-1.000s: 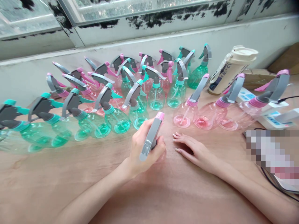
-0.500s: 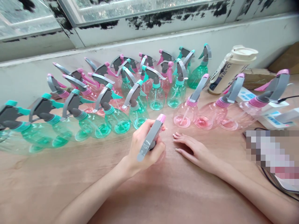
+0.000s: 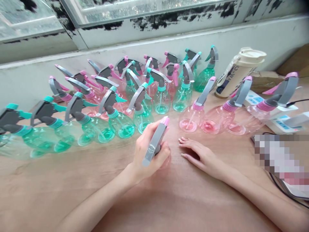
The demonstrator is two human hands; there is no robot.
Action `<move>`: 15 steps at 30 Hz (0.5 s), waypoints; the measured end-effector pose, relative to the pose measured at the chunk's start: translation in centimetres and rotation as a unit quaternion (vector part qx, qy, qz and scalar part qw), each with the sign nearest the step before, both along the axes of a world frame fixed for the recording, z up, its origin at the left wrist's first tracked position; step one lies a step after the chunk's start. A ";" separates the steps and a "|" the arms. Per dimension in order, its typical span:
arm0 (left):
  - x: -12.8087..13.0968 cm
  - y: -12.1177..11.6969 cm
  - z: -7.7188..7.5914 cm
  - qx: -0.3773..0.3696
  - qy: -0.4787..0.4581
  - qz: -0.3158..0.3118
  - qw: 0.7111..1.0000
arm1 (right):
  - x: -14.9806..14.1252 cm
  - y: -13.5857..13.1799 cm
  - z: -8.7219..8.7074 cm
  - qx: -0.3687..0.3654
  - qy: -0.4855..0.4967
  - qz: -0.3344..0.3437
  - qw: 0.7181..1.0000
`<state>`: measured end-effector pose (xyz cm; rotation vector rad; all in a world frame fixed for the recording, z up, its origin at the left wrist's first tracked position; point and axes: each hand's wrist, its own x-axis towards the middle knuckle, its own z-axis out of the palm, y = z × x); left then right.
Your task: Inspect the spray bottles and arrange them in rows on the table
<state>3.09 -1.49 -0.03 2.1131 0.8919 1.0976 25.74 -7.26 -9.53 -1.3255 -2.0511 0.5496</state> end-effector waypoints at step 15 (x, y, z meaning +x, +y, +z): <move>0.1 -0.1 0.0 -0.004 0.001 0.003 1.000 | 0.0 0.0 -0.1 -0.005 -0.010 -0.001 1.000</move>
